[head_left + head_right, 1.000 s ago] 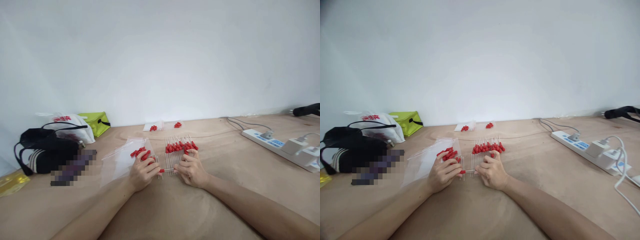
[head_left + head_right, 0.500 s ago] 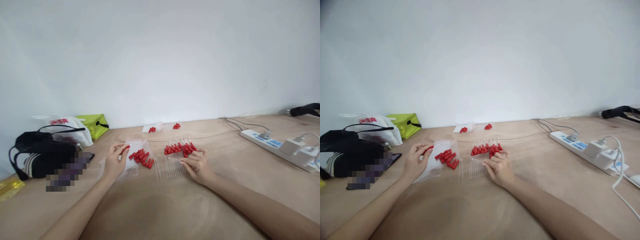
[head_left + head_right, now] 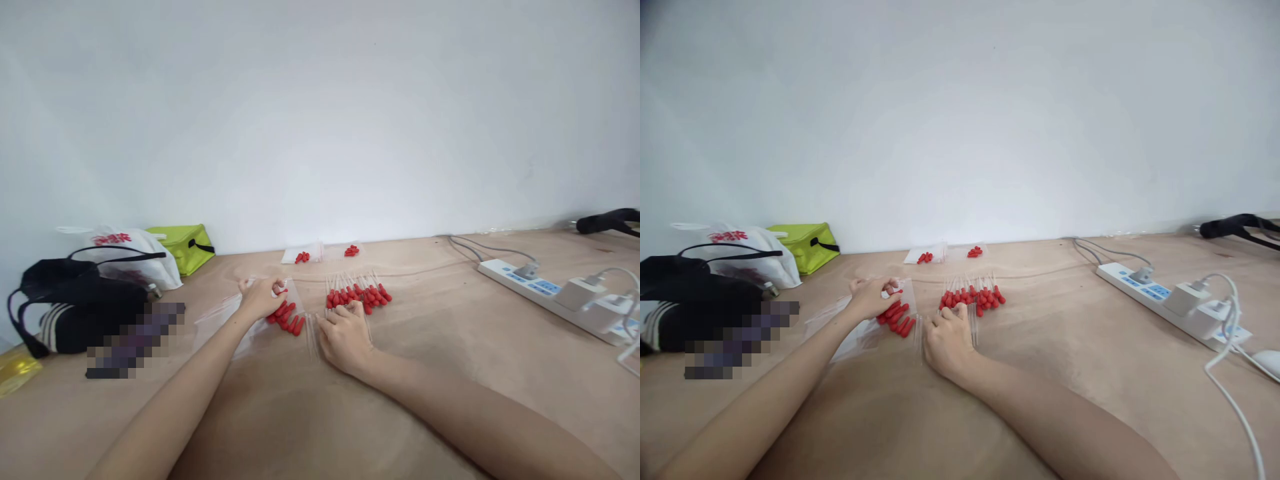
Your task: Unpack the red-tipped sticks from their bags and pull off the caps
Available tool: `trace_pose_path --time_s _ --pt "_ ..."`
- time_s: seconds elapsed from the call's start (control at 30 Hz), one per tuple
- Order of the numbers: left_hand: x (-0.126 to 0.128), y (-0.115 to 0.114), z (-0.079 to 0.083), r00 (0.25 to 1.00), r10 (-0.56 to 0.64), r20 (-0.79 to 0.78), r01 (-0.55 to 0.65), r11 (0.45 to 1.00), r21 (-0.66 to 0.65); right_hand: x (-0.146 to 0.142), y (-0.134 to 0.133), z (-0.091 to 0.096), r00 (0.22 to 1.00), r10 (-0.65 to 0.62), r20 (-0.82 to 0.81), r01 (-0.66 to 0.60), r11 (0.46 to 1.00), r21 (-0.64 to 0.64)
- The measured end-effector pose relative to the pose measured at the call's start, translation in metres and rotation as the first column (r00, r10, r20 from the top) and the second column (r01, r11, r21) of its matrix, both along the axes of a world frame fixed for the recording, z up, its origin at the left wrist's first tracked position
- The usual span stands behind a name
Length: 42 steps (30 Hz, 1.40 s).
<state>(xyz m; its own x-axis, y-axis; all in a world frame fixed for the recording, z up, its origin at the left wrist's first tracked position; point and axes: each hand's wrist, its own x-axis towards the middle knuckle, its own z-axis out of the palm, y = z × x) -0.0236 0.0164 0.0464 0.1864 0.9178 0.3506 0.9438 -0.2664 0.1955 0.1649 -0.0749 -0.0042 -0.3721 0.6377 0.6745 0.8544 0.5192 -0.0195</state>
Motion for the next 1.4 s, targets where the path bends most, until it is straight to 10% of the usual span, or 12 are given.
trace_pose_path --time_s 0.47,0.83,1.17,1.4 --pt "0.010 -0.013 0.008 0.994 -0.005 0.114 -0.011 0.990 0.139 0.010 -0.016 0.009 0.982 0.181 0.050 -0.165 0.960 -0.228" --pt "0.073 -0.018 0.003 0.978 -0.203 0.052 0.207 0.973 -0.098 -0.009 -0.017 0.005 0.997 0.033 -0.068 -0.047 0.974 -0.220" --pt "0.098 -0.019 -0.008 0.977 -0.213 0.008 0.213 0.972 -0.097 0.055 -0.022 -0.003 0.932 0.018 -0.363 -0.025 1.000 -0.015" --pt "0.069 -0.049 -0.006 0.984 -0.177 0.023 0.173 0.978 0.114 0.083 -0.008 -0.011 0.939 -0.048 -0.341 0.043 0.999 -0.022"
